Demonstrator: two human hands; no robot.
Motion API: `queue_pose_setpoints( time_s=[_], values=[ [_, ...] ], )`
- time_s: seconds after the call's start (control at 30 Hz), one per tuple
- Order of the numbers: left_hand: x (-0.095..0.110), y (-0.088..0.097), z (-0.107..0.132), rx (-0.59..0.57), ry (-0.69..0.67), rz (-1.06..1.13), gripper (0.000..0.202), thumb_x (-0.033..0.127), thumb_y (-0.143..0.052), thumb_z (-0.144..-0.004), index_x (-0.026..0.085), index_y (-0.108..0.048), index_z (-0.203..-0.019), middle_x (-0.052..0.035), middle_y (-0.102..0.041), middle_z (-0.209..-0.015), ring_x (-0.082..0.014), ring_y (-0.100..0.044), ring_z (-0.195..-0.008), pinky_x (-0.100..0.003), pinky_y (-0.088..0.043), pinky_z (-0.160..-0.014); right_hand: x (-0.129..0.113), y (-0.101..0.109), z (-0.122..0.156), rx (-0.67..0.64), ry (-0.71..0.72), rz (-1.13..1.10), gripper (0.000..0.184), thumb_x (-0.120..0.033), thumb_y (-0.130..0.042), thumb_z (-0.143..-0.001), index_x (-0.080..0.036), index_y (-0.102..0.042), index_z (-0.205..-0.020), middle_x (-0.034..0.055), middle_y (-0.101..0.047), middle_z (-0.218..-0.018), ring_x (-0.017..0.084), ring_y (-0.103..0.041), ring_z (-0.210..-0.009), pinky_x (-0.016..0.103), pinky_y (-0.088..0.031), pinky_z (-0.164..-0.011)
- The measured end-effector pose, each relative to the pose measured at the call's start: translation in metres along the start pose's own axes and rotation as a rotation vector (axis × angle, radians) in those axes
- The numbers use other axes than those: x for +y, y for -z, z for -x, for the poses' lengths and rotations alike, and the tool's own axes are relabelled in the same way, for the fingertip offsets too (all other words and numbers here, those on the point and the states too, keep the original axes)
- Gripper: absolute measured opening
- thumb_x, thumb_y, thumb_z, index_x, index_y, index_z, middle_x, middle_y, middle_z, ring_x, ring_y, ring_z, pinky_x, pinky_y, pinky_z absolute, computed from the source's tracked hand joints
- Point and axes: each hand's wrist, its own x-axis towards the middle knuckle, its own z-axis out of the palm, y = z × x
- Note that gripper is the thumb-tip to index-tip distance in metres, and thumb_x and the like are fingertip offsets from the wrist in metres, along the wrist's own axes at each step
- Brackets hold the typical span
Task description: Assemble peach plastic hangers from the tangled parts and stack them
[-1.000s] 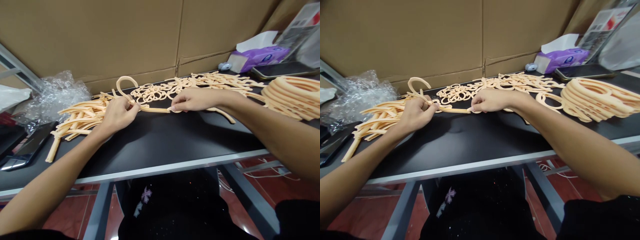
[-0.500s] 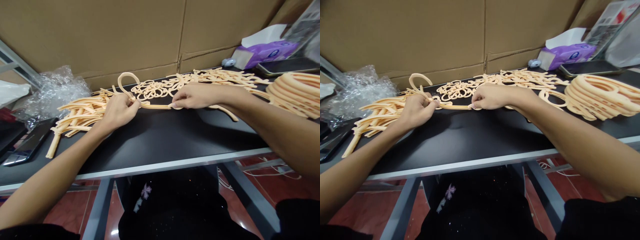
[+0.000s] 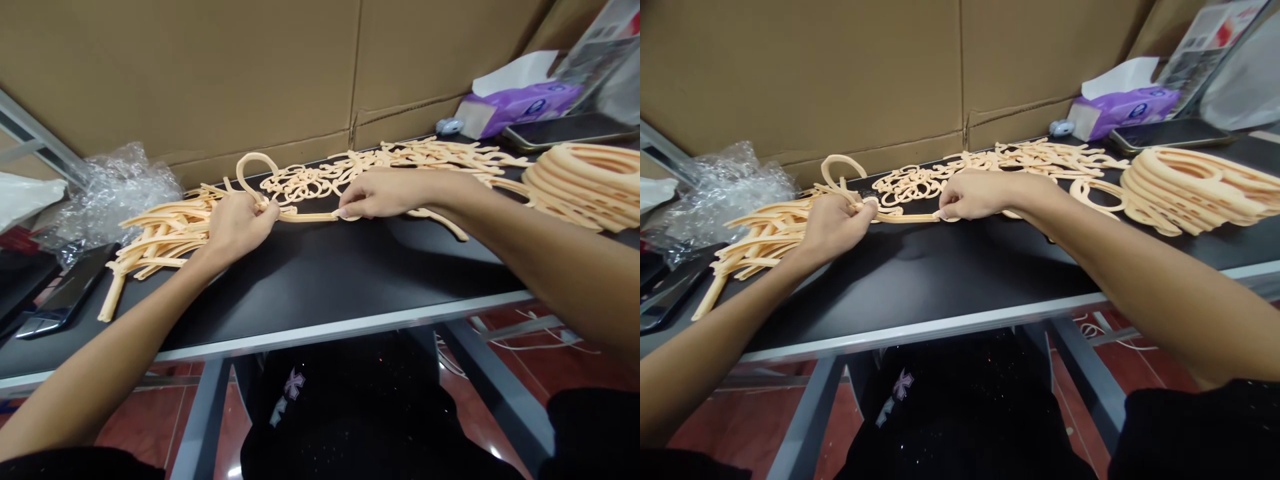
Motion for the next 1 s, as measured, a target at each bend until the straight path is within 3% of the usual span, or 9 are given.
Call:
queue_pose_setpoints(
  time_s=[0.27, 0.57, 0.77, 1.0],
  values=[
    [-0.002, -0.001, -0.003, -0.005, -0.018, 0.008, 0.047, 0.038, -0.056, -0.091, 0.023, -0.030, -0.054, -0.0001, -0.033, -0.052, -0.0147, -0.034, -0.052, -0.035, -0.021, -0.060, -0.001, -0.004, -0.002, 0.041, -0.022, 0.165, 0.032, -0.036, -0.056, -0.090, -0.022, -0.083, -0.099, 0.0059, -0.078, -0.087, 0.020, -0.061, -0.073, 0.035, -0.038, -0.067],
    [-0.002, 0.000, -0.003, -0.021, -0.024, -0.049, 0.042, 0.040, -0.053, -0.091, 0.023, -0.039, -0.055, -0.0034, -0.041, -0.057, -0.0184, -0.041, -0.059, -0.035, -0.023, -0.063, -0.012, -0.004, 0.007, 0.088, -0.056, 0.280, 0.035, -0.036, -0.052, -0.097, -0.025, -0.083, -0.109, 0.0086, -0.079, -0.094, 0.025, -0.065, -0.086, 0.036, -0.034, -0.068],
    [-0.005, -0.002, -0.004, -0.030, -0.022, -0.059, 0.043, 0.041, -0.052, -0.091, 0.022, -0.040, -0.055, -0.0042, -0.045, -0.058, -0.0181, -0.041, -0.059, -0.034, -0.024, -0.062, -0.013, -0.005, 0.011, 0.126, 0.005, 0.273, 0.029, -0.033, -0.055, -0.097, -0.027, -0.083, -0.101, 0.0071, -0.077, -0.093, 0.024, -0.064, -0.087, 0.036, -0.033, -0.070],
    [-0.002, 0.004, -0.001, -0.004, -0.031, -0.072, 0.047, 0.044, -0.053, -0.092, 0.023, -0.034, -0.054, -0.0028, -0.039, -0.054, -0.0169, -0.036, -0.055, -0.035, -0.022, -0.060, -0.012, -0.005, 0.017, 0.162, 0.065, 0.258, 0.032, -0.027, -0.052, -0.101, -0.022, -0.083, -0.108, 0.0108, -0.078, -0.106, 0.025, -0.064, -0.095, 0.037, -0.037, -0.080]
  ],
)
